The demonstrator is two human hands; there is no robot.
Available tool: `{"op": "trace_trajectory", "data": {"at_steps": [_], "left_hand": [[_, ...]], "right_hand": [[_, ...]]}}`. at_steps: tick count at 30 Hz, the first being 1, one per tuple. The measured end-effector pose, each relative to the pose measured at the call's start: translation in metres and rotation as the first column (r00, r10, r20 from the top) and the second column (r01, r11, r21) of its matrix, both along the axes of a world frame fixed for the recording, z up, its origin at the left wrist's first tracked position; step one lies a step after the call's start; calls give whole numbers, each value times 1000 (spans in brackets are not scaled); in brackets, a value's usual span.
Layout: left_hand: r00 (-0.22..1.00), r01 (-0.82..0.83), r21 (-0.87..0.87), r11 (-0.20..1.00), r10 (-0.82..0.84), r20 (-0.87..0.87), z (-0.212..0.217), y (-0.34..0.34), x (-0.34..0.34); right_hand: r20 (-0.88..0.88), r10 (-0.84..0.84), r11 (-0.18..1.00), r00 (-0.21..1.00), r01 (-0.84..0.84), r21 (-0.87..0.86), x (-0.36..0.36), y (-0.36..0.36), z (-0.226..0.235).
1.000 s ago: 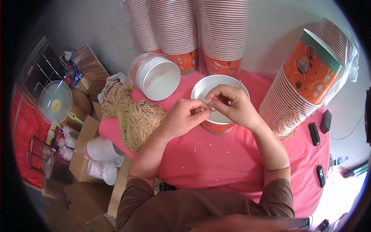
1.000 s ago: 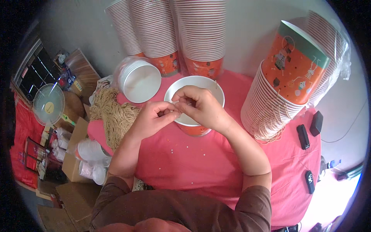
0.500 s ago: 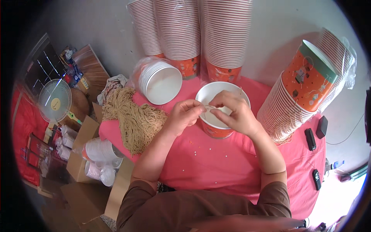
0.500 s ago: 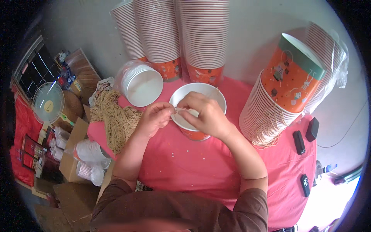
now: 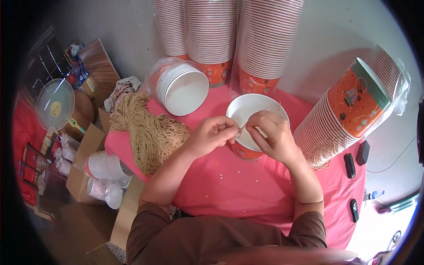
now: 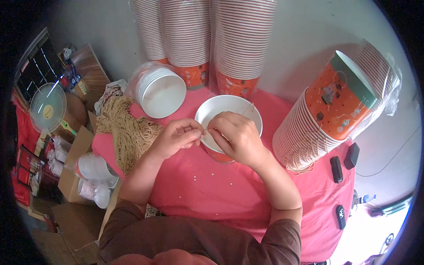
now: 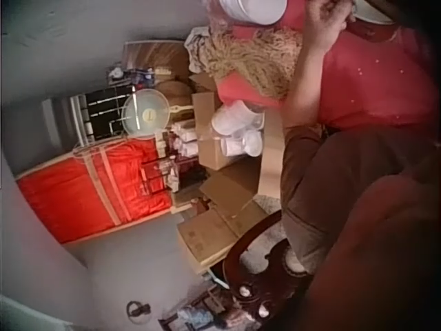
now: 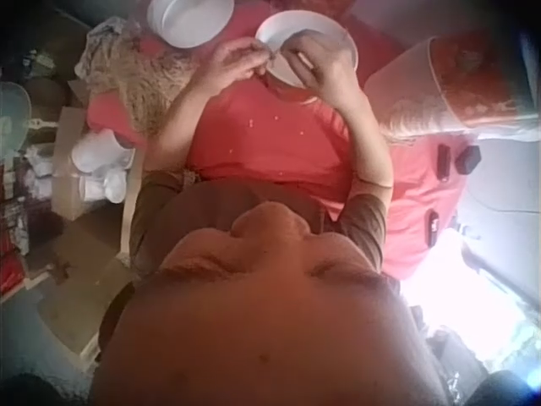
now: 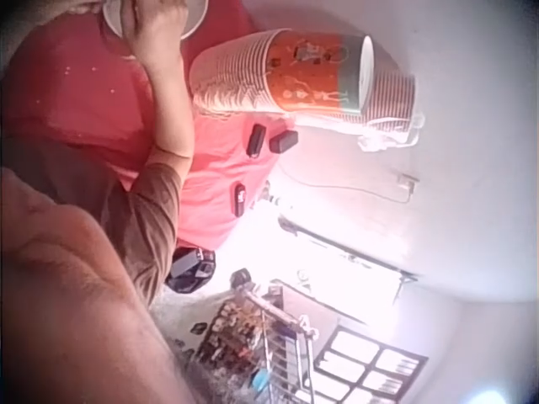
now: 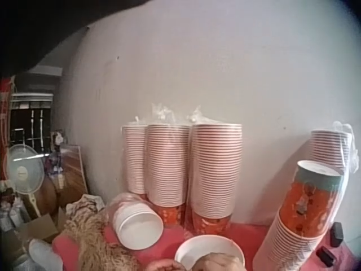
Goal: The recorder is threading strings through pre-punched holes in decorative paper buckets to assemble handles.
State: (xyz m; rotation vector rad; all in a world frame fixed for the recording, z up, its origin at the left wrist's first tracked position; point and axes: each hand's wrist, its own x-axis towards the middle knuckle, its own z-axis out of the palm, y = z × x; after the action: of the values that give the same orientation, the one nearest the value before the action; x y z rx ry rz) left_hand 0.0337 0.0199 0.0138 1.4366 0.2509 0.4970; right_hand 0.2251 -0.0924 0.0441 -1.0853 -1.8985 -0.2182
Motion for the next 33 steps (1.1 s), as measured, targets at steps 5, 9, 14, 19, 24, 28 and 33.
{"op": "trace_trajectory", "data": {"at_steps": [5, 9, 14, 19, 24, 28, 33], "left_hand": [[997, 54, 111, 992, -47, -58, 10, 1, -3], [998, 54, 46, 997, -52, -40, 6, 2, -2], [998, 53, -20, 998, -52, 39, 7, 2, -3], [999, 27, -97, 995, -24, 39, 2, -2, -4], [997, -69, 82, 994, 66, 38, 2, -11, -3], [994, -105, 138, 985, 99, 51, 0, -13, -1], [996, -73, 91, 993, 67, 65, -9, -13, -3]], "right_hand": [[-85, 4, 998, 996, -9, -68, 6, -1, 2], [-133, 18, 997, 991, -27, -67, 7, -5, 8], [-160, 52, 993, 986, -68, -97, -1, -6, 9], [-177, 86, 986, 980, -109, -125, -2, -5, 4], [-167, 99, 978, 981, -127, -163, -7, -4, 1], [-172, 56, 987, 984, -81, -138, -7, -1, -4], [-172, 53, 981, 984, -83, -174, -6, 1, -6]]}}
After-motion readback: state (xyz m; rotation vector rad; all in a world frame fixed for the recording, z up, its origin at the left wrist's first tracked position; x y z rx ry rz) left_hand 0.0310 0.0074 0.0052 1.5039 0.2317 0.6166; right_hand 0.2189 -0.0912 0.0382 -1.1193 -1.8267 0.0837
